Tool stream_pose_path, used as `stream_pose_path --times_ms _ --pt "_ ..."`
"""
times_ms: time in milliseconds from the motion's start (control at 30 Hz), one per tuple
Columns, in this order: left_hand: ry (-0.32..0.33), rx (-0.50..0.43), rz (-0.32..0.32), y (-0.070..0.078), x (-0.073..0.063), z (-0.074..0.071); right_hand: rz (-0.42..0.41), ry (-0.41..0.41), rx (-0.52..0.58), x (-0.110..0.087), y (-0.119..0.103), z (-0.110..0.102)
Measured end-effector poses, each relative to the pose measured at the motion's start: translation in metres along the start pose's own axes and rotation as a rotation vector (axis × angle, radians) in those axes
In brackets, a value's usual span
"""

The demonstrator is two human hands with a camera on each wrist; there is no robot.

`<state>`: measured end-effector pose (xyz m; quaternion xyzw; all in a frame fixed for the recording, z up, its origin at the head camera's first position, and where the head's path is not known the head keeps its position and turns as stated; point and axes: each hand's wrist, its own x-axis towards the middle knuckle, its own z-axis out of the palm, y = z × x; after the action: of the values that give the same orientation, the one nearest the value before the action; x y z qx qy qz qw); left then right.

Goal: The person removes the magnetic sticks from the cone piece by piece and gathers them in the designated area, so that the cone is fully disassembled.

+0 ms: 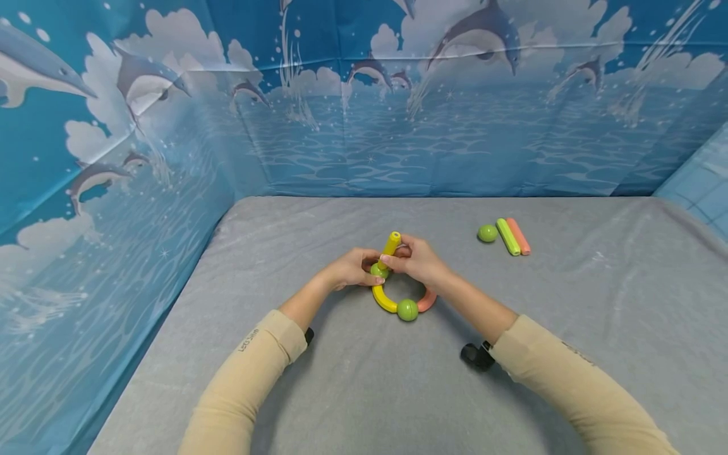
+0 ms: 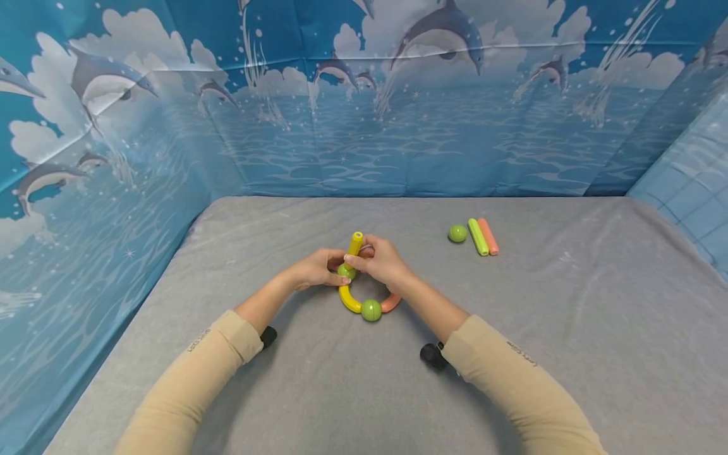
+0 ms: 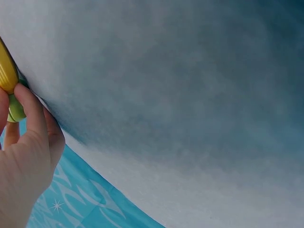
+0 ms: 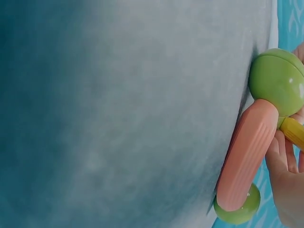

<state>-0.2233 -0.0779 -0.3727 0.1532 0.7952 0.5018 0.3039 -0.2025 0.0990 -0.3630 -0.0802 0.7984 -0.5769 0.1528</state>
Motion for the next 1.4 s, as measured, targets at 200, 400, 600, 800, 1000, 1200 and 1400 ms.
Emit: stream_pose_path --times_ms 200,400,600,800,1000,1200,1400 --pt "-0.001 -0.012 0.003 0.0000 -0.0008 0.0001 -0.024 -0.003 0.008 0.0019 -0.0011 0.0012" --pt "-0.008 -0.026 0.007 0.0004 -0.0013 0.0000 -0.045 -0.032 0.007 0.0018 -0.0019 0.0000" --pt "-0.003 -0.022 0.010 0.0007 -0.0017 0.0004 -0.090 -0.048 -0.015 0.0002 -0.0008 -0.0012" --pt "0.002 -0.016 0.008 -0.0005 -0.0004 0.0004 -0.125 -0.059 -0.030 -0.0005 -0.0002 -0.0015" --pt "0.002 -0.018 0.000 0.0006 -0.0007 0.0008 -0.130 -0.051 -0.047 0.0000 -0.0002 -0.0014" --pt "0.006 -0.020 0.006 0.0010 -0.0011 0.0013 -0.138 -0.059 -0.055 0.0000 0.0003 -0.0026" --pt "0.007 -0.038 0.007 0.0010 -0.0006 0.0010 -0.125 -0.093 -0.025 0.0001 -0.0007 -0.0026"
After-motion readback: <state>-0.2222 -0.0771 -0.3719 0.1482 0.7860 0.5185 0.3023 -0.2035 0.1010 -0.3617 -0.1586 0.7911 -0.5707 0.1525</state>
